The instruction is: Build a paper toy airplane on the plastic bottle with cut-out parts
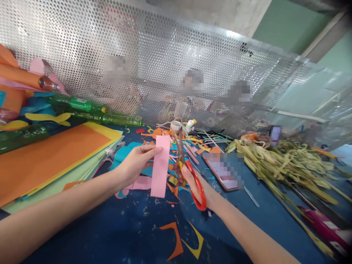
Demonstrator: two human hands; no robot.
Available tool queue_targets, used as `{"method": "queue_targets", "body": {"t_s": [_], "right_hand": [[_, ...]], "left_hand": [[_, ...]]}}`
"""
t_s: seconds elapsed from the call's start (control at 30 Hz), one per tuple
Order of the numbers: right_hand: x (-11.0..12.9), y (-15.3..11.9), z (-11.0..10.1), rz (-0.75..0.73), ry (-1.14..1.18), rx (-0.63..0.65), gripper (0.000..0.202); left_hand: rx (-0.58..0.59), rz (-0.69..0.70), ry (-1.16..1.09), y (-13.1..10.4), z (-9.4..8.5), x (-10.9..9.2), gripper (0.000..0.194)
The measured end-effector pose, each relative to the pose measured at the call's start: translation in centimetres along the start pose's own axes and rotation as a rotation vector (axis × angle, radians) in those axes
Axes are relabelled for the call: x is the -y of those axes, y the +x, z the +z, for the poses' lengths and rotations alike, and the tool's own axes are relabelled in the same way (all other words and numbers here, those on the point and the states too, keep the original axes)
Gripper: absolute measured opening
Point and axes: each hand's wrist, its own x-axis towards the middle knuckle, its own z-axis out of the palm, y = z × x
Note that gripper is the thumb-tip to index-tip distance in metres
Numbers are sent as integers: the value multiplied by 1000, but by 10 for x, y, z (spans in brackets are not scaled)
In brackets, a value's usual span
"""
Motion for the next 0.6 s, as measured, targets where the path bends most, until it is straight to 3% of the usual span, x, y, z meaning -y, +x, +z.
{"method": "queue_targets", "body": {"t_s": [0.17, 0.6], "right_hand": [[2, -8, 8, 41, 9, 57, 47], [12, -12, 8, -120, -312, 38, 38]], "left_hand": [[40, 26, -39, -3, 3, 2, 17], [-29, 40, 140, -11, 10, 0, 25]]}}
